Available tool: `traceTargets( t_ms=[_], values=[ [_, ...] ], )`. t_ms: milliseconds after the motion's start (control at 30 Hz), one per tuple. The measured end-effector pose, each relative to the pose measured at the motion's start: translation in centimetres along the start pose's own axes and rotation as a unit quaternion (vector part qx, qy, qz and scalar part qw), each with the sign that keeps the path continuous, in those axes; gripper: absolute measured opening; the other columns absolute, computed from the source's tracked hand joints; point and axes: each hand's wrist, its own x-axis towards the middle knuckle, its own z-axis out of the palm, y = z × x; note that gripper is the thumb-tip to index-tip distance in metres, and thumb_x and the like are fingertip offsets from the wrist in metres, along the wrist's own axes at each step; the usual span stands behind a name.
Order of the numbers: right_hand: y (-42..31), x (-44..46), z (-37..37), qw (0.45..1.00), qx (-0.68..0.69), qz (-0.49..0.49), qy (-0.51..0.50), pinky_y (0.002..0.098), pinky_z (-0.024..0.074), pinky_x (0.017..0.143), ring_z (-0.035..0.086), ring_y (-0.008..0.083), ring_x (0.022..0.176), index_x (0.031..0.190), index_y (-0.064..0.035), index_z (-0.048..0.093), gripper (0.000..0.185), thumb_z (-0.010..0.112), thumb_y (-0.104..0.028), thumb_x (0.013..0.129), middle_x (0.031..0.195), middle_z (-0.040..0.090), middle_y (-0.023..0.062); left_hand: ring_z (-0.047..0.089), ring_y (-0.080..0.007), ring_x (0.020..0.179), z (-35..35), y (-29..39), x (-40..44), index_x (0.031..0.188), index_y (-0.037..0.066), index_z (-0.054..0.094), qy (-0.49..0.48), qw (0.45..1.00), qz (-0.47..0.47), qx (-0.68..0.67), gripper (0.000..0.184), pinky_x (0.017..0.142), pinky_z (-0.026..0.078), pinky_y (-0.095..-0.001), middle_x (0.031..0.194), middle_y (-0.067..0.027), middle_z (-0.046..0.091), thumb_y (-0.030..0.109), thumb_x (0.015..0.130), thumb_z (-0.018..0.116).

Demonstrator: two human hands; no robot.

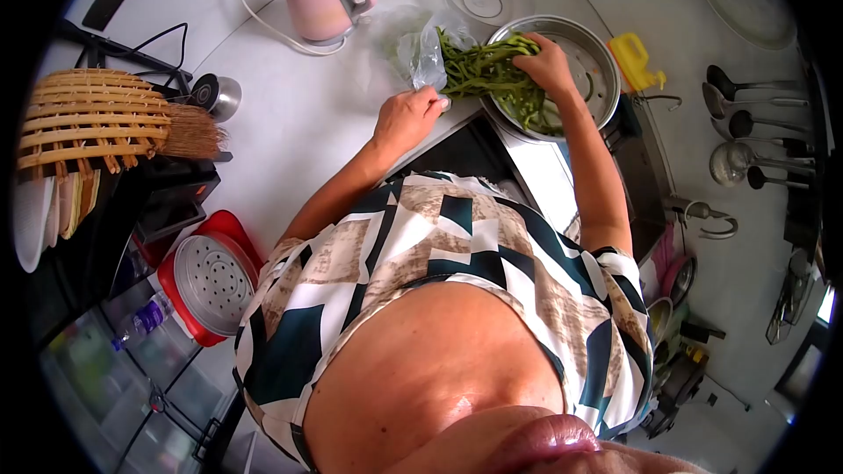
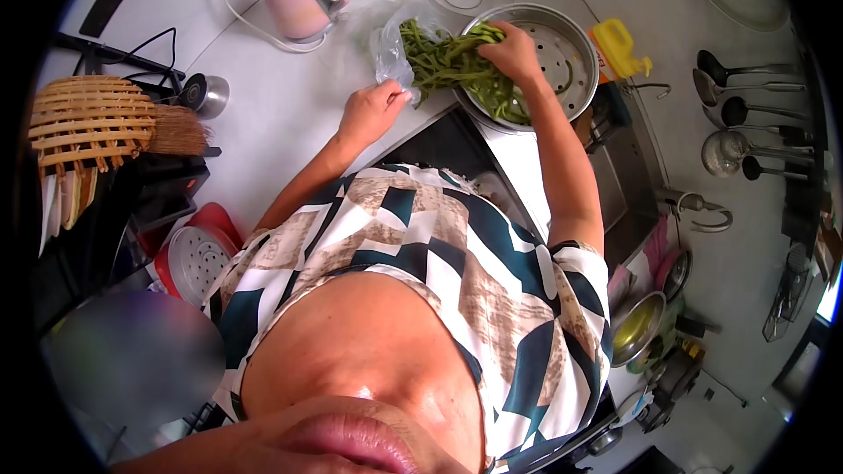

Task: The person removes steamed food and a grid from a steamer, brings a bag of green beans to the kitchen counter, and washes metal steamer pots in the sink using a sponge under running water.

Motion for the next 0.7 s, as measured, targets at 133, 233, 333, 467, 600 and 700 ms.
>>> traceTargets(
  t_ms=[133, 233, 333, 467, 600, 700],
  values=[
    [-3.9, 1.8, 4.5, 0.995, 0.013, -0.038, -0.088, 0.0320, 0.0478, 0.077, 0.063, 0.0238, 0.083, 0.106, -0.0028, 0.061, 0.049, 0.069, -0.022, 0.062, 0.091, 0.065, 0.0153, 0.059, -0.0278, 0.056, 1.3, -0.6, 0.2, 0.071, 0.005, 0.055, 0.063, 0.994, 0.002, -0.086, 0.018, 0.049, 0.045, -0.0370, 0.061, -0.0115, 0.059, 0.018, 0.077, 0.066],
    [-5.3, 3.6, 9.0, 0.980, -0.063, -0.072, -0.177, 0.0334, 0.0467, 0.079, 0.062, 0.0235, 0.087, 0.104, -0.0037, 0.062, 0.046, 0.069, -0.023, 0.062, 0.093, 0.065, 0.0143, 0.057, -0.0203, 0.051, 1.8, -1.1, 0.2, 0.068, 0.003, 0.055, 0.089, 0.988, 0.016, -0.122, 0.018, 0.049, 0.045, -0.0291, 0.060, -0.0087, 0.058, 0.012, 0.076, 0.068],
    [-2.2, 7.6, 14.3, 0.952, -0.056, -0.152, -0.259, 0.0325, 0.0474, 0.074, 0.061, 0.0201, 0.084, 0.102, -0.0018, 0.062, 0.041, 0.070, -0.018, 0.065, 0.089, 0.065, 0.0122, 0.056, -0.0199, 0.050, 1.4, -1.6, 0.1, 0.065, 0.003, 0.054, 0.079, 0.987, 0.040, -0.134, 0.020, 0.048, 0.044, -0.0291, 0.058, -0.0076, 0.057, 0.011, 0.075, 0.068],
    [-3.3, 8.5, 17.4, 0.885, 0.408, 0.017, -0.222, 0.0333, 0.0488, 0.074, 0.059, 0.0170, 0.089, 0.098, -0.0002, 0.062, 0.030, 0.069, -0.013, 0.072, 0.097, 0.061, 0.0096, 0.056, -0.0165, 0.052, 1.0, -1.1, -1.0, 0.065, 0.003, 0.053, 0.004, 0.974, 0.073, -0.215, 0.015, 0.049, 0.043, -0.0288, 0.058, -0.0062, 0.057, 0.005, 0.075, 0.063],
    [-2.8, 9.0, 15.9, 0.911, 0.258, -0.040, -0.319, 0.0336, 0.0462, 0.083, 0.057, 0.0195, 0.097, 0.117, -0.0051, 0.051, 0.044, 0.063, -0.025, 0.080, 0.110, 0.058, 0.0121, 0.056, -0.0071, 0.064, 0.5, -3.2, -0.6, 0.071, 0.002, 0.056, 0.001, 0.903, -0.029, -0.428, 0.011, 0.057, 0.046, -0.0246, 0.068, -0.0023, 0.061, 0.003, 0.082, 0.057],
    [-5.2, 6.6, 11.3, 0.938, -0.056, -0.129, -0.318, 0.0338, 0.0407, 0.091, 0.056, 0.0283, 0.103, 0.117, -0.0078, 0.055, 0.043, 0.060, -0.027, 0.079, 0.113, 0.058, 0.0173, 0.053, -0.0102, 0.060, -0.1, -4.9, 0.7, 0.075, 0.002, 0.056, 0.097, 0.809, -0.122, -0.567, 0.012, 0.057, 0.043, -0.0243, 0.071, -0.0062, 0.060, 0.004, 0.086, 0.052]
  ],
)
